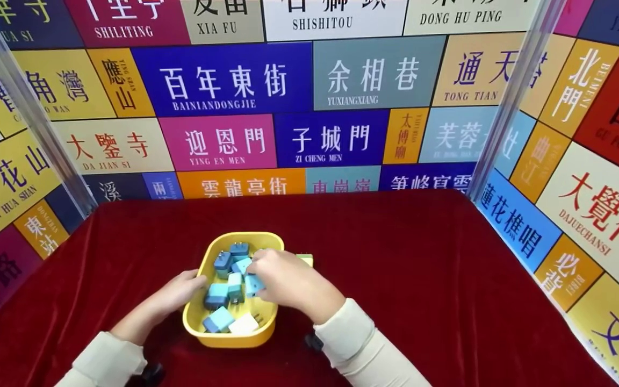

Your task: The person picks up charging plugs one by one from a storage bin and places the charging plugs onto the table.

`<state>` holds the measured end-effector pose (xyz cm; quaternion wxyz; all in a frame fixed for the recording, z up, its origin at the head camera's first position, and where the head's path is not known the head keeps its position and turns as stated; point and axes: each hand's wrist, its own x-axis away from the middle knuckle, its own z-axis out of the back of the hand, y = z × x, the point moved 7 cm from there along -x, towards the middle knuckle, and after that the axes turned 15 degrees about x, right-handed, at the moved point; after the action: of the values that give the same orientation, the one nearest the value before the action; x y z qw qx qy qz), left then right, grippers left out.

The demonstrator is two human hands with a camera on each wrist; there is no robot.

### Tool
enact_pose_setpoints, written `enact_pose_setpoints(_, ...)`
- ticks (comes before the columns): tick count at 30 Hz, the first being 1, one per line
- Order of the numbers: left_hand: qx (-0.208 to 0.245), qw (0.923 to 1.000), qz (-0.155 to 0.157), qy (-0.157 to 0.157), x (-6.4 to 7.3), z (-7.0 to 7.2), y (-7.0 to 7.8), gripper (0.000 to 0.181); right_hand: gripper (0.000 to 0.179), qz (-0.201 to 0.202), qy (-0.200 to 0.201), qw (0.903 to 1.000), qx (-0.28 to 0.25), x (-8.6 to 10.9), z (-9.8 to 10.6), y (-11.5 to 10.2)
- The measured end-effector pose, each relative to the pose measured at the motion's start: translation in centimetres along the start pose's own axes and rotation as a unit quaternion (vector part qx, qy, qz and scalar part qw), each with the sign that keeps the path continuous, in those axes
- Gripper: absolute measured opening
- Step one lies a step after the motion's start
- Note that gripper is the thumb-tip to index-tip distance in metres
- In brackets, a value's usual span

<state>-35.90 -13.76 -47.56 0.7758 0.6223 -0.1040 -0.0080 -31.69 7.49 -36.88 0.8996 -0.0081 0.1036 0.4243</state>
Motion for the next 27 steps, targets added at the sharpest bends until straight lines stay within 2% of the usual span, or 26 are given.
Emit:
enact_pose_setpoints(9, 0.003, 1.0000, -0.001, -0.001, 0.0, 0.0, 0.0, 0.046, 0.042, -0.005, 0.005, 1.0000, -0.002, 0.4, 1.0, 0.7)
enact_pose_setpoints(17, 0.005, 1.0000, -0.004, -0.005, 0.1, 0.0, 0.1, 0.047, 0.037, -0.001, 0.031, 0.9995, 0.010, 0.8, 1.6, 1.6)
enact_pose_setpoints(27, 0.004, 1.0000, 0.003, 0.000, -0.1, 0.0, -0.2, 0.046, 0.036, -0.042, 0.030, 0.9986, -0.008, 1.4, 2.3, 3.4)
